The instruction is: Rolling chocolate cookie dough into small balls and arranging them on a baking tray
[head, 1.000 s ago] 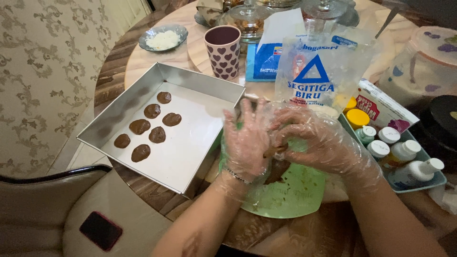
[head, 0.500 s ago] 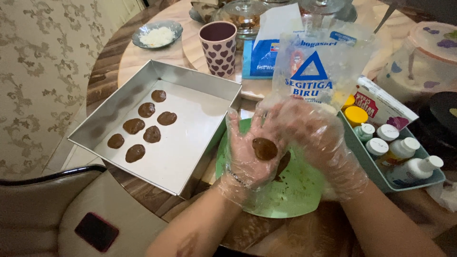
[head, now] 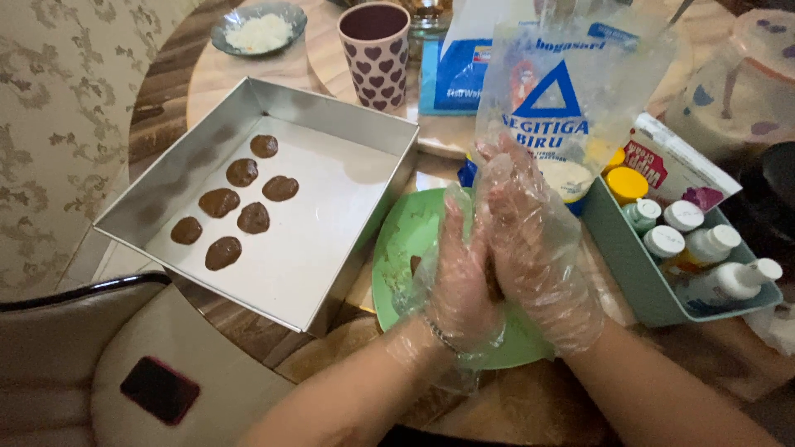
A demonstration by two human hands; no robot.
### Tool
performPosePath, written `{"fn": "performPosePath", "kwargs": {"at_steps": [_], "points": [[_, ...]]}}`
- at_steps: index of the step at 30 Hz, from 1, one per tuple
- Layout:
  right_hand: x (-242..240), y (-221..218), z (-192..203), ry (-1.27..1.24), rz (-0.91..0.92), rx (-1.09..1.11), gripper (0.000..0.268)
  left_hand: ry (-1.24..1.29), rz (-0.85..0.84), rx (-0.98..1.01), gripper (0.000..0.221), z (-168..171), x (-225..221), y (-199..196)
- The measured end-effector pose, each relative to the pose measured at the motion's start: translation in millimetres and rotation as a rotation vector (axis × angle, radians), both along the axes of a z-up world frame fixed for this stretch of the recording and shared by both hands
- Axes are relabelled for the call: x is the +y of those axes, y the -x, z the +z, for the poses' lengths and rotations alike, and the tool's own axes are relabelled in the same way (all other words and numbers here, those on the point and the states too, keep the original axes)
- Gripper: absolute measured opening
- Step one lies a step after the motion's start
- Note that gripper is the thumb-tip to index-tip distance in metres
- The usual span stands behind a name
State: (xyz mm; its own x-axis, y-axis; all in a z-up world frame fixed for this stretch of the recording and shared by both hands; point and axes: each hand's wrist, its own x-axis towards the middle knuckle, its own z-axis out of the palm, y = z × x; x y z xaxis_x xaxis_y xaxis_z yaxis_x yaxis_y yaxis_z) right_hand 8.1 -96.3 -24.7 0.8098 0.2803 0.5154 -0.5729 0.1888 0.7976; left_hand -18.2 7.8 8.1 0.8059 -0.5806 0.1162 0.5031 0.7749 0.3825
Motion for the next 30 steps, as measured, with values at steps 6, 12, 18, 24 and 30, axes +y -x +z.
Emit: {"fn": "performPosePath", "kwargs": {"at_steps": [6,12,18,24,30], "points": [[4.4,-7.6,-32.6,0.513,-0.743,-0.058,0.057,-0.159,0.053,-0.067,0.09,-0.2,-1.2,2.6],[7.0,-4.3,-18.1,1.019,-1.031,-0.132,0.056,-0.102,0.109,-0.012,0.084,-0.6,-1.2,6.9],[5.8,-2.7,8.2,1.63,-1.349,-0.267,0.056,-0.138,0.225,-0.167,0.07,-10.4,-3.9,-1.8],[-6.6,-2.5,42.8,2.252,-1.664,-0.398,0.057,-0.01,-0.008,-0.056,0.088,-1.1,0.4,-15.5],[-29.9,12.8,76.7,2.886,-2.759,-0.481,0.031,0.494,-0.075,-0.054,0.088,-16.3,20.3,-43.9]]}}
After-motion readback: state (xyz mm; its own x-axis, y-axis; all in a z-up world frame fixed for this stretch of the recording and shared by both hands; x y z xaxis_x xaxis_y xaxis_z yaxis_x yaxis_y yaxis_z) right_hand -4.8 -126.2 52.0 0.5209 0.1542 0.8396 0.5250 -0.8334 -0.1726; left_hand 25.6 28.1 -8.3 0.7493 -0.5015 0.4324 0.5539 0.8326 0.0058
